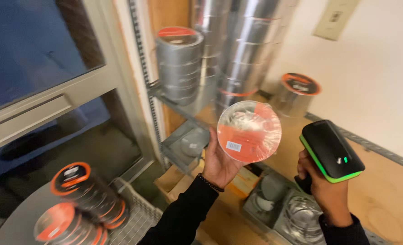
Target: The person scans several rolls of tape using a handheld barcode scanner, picking them up from a wire basket and placing them onto a shelf one by one.
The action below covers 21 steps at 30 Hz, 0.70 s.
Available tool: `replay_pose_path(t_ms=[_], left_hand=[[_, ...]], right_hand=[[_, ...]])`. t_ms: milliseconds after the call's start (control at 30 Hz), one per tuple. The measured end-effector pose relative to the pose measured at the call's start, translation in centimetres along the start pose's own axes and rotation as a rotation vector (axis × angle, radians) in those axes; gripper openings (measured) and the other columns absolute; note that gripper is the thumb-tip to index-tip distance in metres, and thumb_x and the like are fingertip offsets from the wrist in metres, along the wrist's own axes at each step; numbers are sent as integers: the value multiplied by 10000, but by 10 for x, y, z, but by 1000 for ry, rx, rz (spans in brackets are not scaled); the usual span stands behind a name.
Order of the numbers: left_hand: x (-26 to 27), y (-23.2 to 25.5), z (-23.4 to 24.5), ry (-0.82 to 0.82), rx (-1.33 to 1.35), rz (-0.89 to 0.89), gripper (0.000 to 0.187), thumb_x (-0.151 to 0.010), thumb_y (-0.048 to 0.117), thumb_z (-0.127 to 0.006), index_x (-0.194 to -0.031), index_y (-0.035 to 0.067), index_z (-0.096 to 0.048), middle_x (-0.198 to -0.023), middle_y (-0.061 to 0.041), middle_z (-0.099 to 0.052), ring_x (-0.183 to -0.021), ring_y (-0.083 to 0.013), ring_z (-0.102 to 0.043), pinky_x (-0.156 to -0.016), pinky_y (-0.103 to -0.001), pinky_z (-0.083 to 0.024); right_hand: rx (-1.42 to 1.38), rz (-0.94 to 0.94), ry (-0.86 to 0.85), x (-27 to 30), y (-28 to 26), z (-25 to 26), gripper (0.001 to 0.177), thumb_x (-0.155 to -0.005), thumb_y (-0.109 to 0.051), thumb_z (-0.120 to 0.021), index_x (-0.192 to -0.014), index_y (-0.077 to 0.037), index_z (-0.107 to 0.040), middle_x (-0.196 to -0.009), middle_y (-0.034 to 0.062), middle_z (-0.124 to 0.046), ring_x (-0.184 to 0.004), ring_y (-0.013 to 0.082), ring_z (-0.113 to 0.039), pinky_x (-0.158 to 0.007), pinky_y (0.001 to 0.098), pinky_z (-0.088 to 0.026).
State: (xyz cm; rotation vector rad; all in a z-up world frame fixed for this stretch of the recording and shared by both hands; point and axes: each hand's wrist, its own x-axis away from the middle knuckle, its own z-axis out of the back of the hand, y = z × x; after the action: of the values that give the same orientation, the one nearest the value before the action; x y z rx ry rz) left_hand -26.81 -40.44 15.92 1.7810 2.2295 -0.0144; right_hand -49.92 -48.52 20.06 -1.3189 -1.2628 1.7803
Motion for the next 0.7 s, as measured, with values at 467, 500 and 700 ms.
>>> replay_pose_path(t_ms=[467, 500, 700], left_hand=[[-139, -101, 9, -133, -427, -68, 594, -798, -135, -788, -1277, 130, -560, -924, -101, -697, -817, -172, -690, -808, -346, -614], [-151, -101, 4, -138, -429, -67, 594, -798, -135, -788, -1277, 130, -560, -924, -101, -697, -817, -172, -690, -808, -346, -614], [-211, -91, -12, 31, -556, -137, 1410, -708, -254, -776, -1712, 322, 29, -1334, -232, -626, -905, -319, -776, -738, -434, -726]], right_hand=[[403, -128, 153, -87, 36, 146, 375, -1017, -238, -729, -710, -59, -611, -646, 49, -598, -544, 142, -524, -494, 318, -396], [401, -124, 156, -92, 39, 153, 375, -1017, -238, -729, -710, -59, -611, -646, 49, -598, -544, 142, -524, -494, 318, -396], [491, 113, 84, -108, 73, 171, 408, -970, -137, -714, -591, -49, -591, -531, 117, -616, -476, 252, -598, -624, 377, -500]])
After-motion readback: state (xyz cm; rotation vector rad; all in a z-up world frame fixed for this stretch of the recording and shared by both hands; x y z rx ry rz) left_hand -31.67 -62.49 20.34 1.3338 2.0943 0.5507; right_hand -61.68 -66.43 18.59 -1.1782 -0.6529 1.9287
